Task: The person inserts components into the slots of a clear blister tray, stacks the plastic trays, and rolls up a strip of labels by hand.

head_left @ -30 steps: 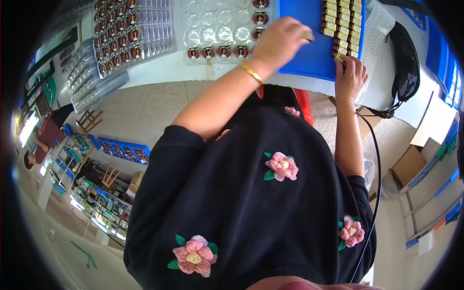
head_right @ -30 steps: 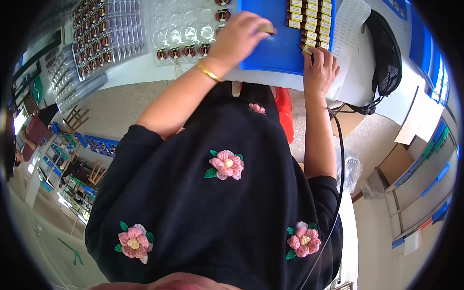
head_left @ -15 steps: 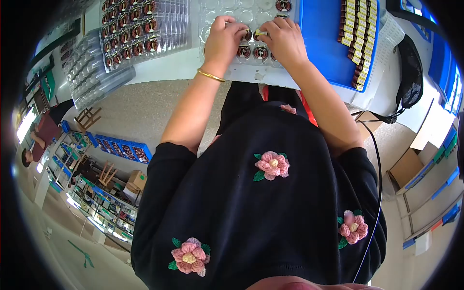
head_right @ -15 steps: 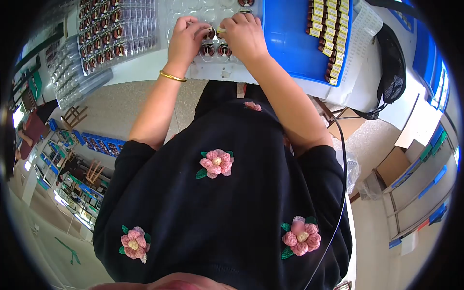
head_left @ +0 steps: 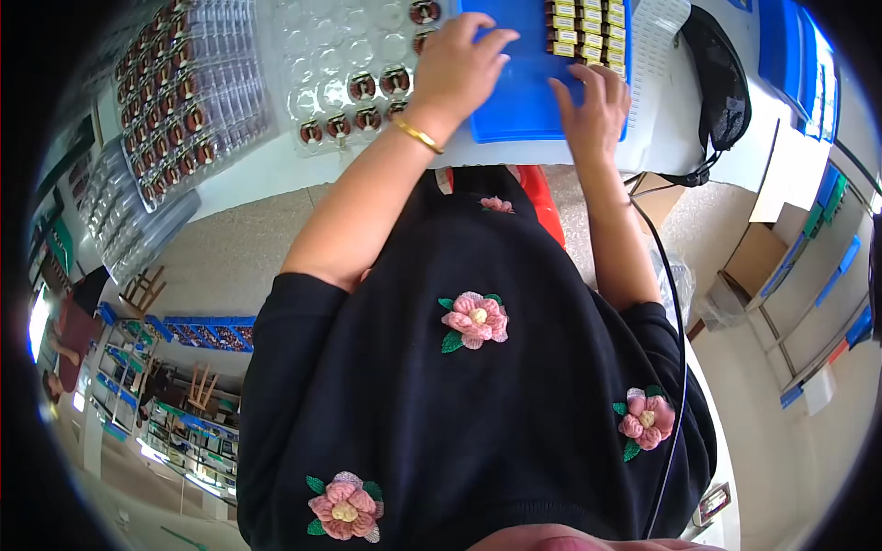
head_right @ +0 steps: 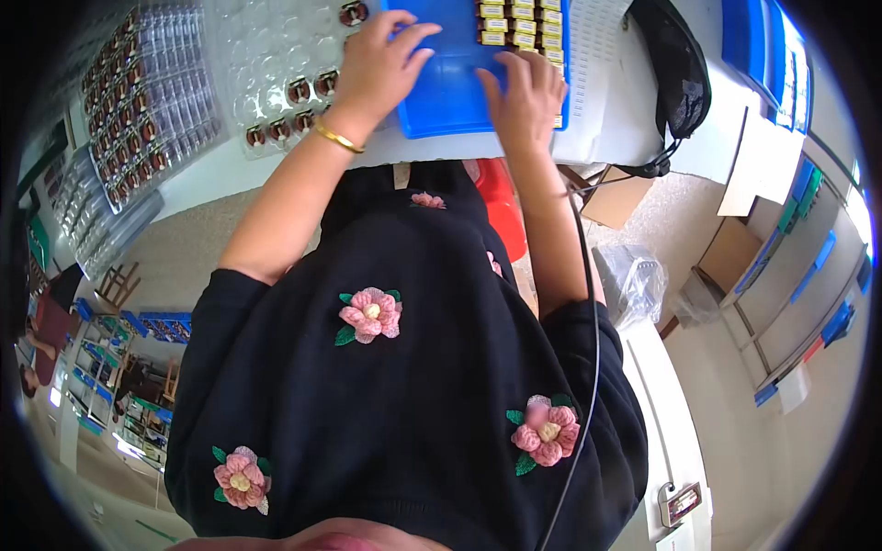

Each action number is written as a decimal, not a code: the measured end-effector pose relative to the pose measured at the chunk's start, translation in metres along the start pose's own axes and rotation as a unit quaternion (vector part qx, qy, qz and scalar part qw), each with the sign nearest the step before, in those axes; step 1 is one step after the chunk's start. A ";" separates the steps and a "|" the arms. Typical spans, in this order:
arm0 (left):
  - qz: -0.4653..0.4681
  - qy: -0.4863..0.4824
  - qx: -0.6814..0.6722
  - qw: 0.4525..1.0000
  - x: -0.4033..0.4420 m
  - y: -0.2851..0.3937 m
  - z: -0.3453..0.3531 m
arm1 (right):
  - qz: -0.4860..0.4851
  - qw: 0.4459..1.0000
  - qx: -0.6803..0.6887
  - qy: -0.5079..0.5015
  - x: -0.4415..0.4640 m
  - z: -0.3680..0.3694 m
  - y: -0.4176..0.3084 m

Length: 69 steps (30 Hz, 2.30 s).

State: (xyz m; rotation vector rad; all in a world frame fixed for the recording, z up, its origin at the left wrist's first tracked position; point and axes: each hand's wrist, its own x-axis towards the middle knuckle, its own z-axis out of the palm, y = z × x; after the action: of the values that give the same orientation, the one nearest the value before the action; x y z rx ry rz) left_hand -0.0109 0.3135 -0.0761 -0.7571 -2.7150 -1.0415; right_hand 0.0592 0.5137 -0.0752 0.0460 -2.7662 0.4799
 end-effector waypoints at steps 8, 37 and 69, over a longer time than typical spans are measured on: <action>-0.040 -0.022 -0.017 0.999 0.023 0.039 0.069 | 0.042 0.997 -0.059 -0.036 -0.012 -0.002 0.042; -0.222 -0.004 0.122 0.967 -0.049 -0.115 -0.081 | -0.061 0.973 0.106 -0.196 0.084 0.105 -0.142; -0.082 0.063 0.000 0.995 -0.023 -0.053 -0.048 | -0.028 0.988 0.149 0.039 0.031 0.019 -0.051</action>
State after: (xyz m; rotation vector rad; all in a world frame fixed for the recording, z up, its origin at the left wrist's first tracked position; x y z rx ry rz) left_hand -0.0199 0.2386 -0.0780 -0.4567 -2.7047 -1.0816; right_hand 0.0279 0.4596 -0.0654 0.1704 -2.5867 0.8562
